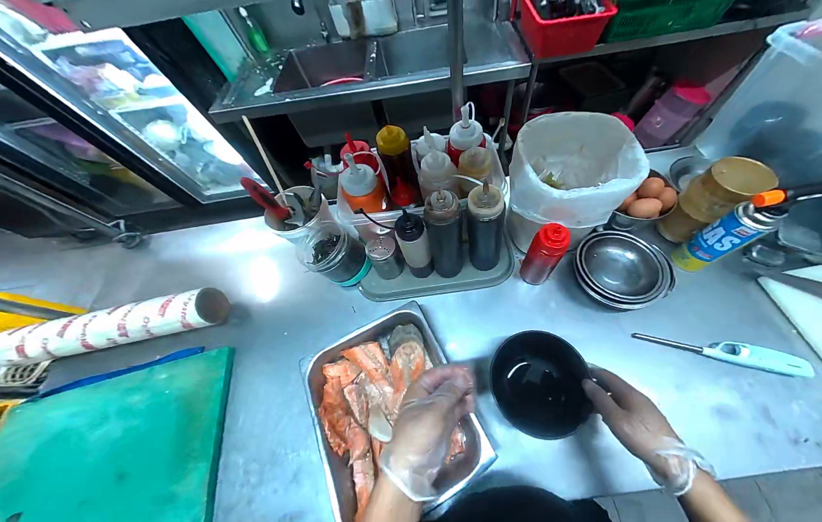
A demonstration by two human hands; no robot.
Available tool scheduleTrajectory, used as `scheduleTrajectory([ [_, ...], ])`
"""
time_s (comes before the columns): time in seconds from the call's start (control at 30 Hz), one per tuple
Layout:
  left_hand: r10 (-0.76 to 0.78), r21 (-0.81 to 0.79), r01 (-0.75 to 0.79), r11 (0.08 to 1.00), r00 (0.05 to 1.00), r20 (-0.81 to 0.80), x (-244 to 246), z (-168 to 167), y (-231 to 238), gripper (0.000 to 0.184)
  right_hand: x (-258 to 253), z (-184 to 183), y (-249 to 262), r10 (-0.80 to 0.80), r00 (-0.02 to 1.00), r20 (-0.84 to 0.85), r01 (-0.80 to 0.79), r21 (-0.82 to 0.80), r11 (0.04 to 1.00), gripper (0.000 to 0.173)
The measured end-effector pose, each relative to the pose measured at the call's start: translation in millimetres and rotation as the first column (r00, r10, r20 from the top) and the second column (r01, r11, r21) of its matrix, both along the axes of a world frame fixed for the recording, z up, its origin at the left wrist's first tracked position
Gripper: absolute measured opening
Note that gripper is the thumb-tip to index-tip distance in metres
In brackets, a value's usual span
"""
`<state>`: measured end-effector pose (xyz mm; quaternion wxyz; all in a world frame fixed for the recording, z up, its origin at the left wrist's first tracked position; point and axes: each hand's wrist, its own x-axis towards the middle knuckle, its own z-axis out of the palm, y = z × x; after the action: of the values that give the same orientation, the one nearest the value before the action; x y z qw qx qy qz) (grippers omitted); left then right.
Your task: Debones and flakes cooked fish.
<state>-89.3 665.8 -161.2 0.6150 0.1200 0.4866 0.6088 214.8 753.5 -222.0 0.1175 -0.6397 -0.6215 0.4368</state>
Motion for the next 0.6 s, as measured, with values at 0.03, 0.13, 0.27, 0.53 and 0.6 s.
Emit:
scheduleTrajectory([
  [0.03,-0.046,0.005,0.046,0.999,0.999,0.002,11.5,0.6,8.2,0.012,-1.4,5.4,-3.1,0.011,0.999,0.04,-0.014,0.063,0.998,0.049],
  [0.13,-0.153,-0.021,0.154,0.988,0.988,0.034,37.7,-0.5,28.7,0.016,-11.0,29.0,-10.4,0.028,1.0,0.009,-0.03,0.267,0.963,0.046],
  [0.27,-0.216,-0.075,0.224,0.972,0.971,0.102,55.2,2.7,39.7,0.021,-42.8,68.7,-24.3,0.149,0.952,-0.268,-0.063,0.306,0.95,0.041],
  [0.53,-0.263,-0.068,0.272,0.96,0.958,0.114,60.8,3.3,44.3,0.023,-74.5,62.3,-22.8,0.069,0.983,-0.17,-0.002,0.364,0.931,0.028],
  [0.6,-0.296,-0.067,0.3,0.952,0.953,0.061,59.1,0.7,43.7,0.024,-75.7,63.4,-21.8,0.029,0.971,-0.239,0.043,0.29,0.956,0.025],
])
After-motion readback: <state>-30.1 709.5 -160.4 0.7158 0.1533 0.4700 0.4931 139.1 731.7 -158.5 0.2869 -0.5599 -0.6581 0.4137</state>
